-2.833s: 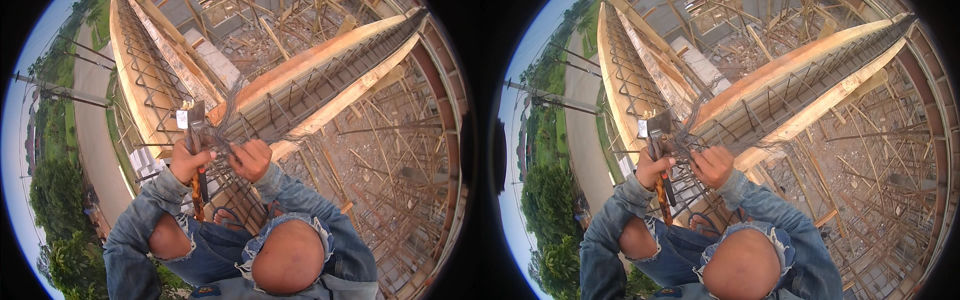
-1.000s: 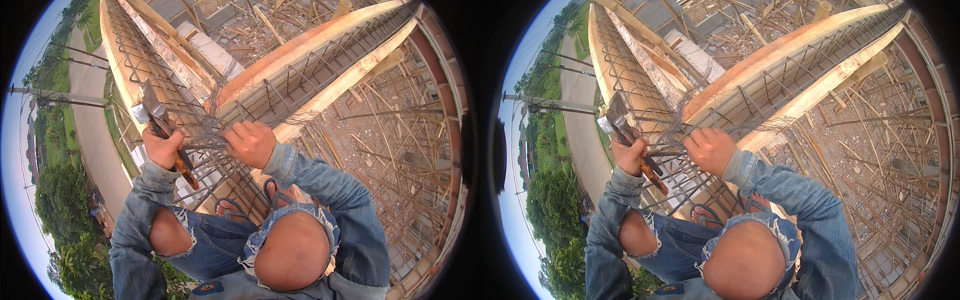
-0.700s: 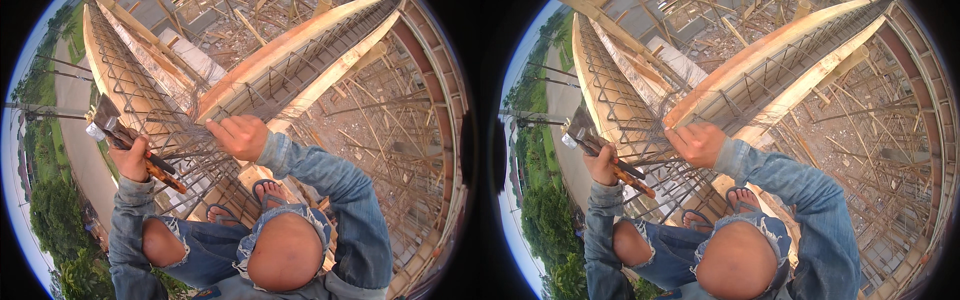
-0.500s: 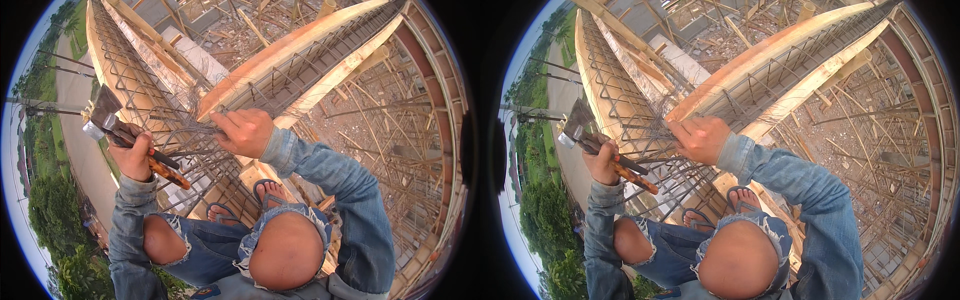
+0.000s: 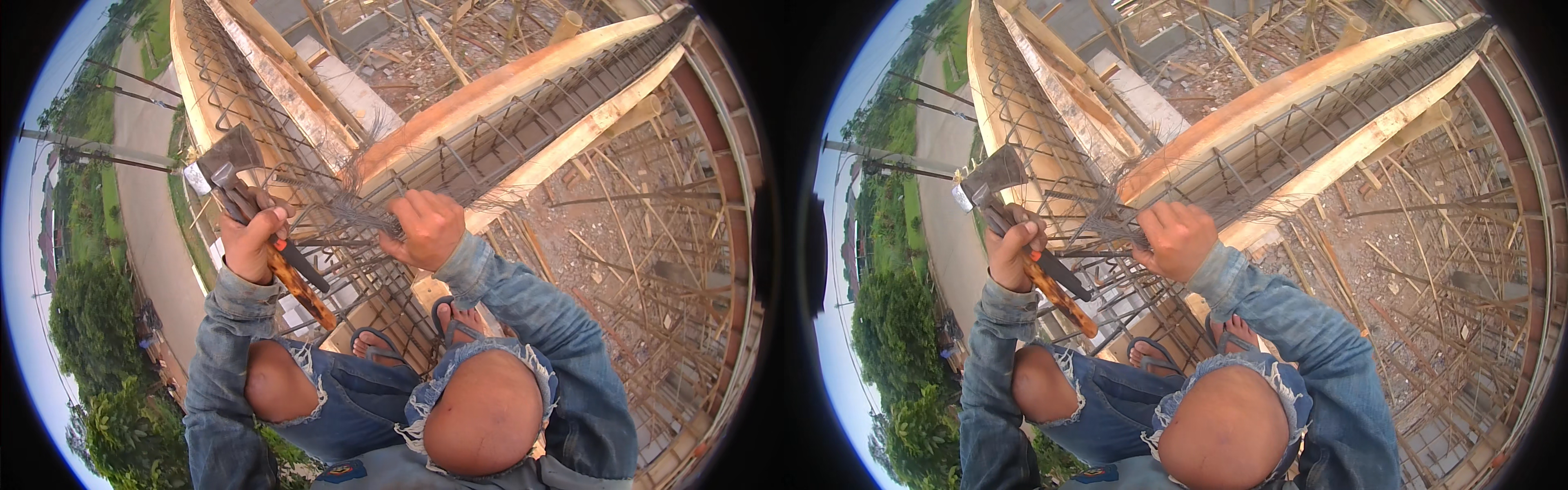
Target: The person is assembling a rebar cage on a wooden formwork at a construction site. They use pliers to twist wire ties around the rebar intersections and a hammer to tap and adjust the rebar bars into position.
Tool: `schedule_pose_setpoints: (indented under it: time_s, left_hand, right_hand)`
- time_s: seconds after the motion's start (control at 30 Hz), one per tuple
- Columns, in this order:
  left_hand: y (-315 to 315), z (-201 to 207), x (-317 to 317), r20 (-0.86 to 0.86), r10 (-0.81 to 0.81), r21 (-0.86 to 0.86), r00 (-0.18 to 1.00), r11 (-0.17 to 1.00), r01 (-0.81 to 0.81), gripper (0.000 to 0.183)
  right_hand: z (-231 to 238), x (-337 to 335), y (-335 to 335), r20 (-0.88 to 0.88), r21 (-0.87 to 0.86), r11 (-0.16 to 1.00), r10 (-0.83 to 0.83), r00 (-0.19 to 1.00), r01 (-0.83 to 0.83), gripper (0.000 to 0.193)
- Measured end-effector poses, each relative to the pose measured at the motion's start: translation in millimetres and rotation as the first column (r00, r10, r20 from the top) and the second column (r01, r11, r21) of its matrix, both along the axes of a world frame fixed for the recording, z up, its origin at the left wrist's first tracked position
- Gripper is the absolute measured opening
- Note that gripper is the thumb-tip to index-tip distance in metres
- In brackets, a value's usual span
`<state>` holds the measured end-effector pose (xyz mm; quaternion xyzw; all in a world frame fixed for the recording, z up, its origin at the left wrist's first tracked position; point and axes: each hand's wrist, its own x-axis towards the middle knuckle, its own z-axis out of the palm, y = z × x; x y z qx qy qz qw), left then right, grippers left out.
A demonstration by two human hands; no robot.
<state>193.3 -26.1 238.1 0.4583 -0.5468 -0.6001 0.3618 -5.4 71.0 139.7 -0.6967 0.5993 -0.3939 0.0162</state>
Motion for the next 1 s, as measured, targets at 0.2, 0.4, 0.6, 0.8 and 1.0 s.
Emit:
schedule_pose_setpoints:
  time_s: [0.2,0.4,0.6,0.8,1.0]
  left_hand:
    - [17.7,6.7,-12.4,-0.158,-0.208,0.242,0.965,0.94,0.242,0.02]
    - [20.4,22.8,-10.7,-0.077,-0.054,0.038,0.996,0.998,0.057,0.024]
    - [-25.5,81.0,88.4,-0.559,-0.076,-0.106,0.825,0.994,0.02,0.017]
    - [-112.2,129.3,312.1,-0.283,0.214,-0.191,0.935,0.943,-0.274,0.01]
    - [-117.1,163.5,455.8,0.121,0.852,-0.501,0.51,0.496,-0.71,0.024]
  right_hand:
    - [2.6,-2.1,-3.7,-0.024,-0.031,1.0,-0.002,1.0,0.001,0.033]
    - [-3.0,-34.2,-1.5,-0.245,-0.083,0.993,0.061,0.968,-0.084,0.026]
    - [13.0,-164.0,14.7,-0.394,-0.011,0.997,-0.07,0.916,0.071,0.021]
    - [44.0,-319.5,37.5,-0.065,0.258,0.683,-0.693,0.718,0.683,0.037]
    - [105.0,-370.2,7.0,-0.261,-0.195,0.477,-0.867,0.424,0.857,0.045]
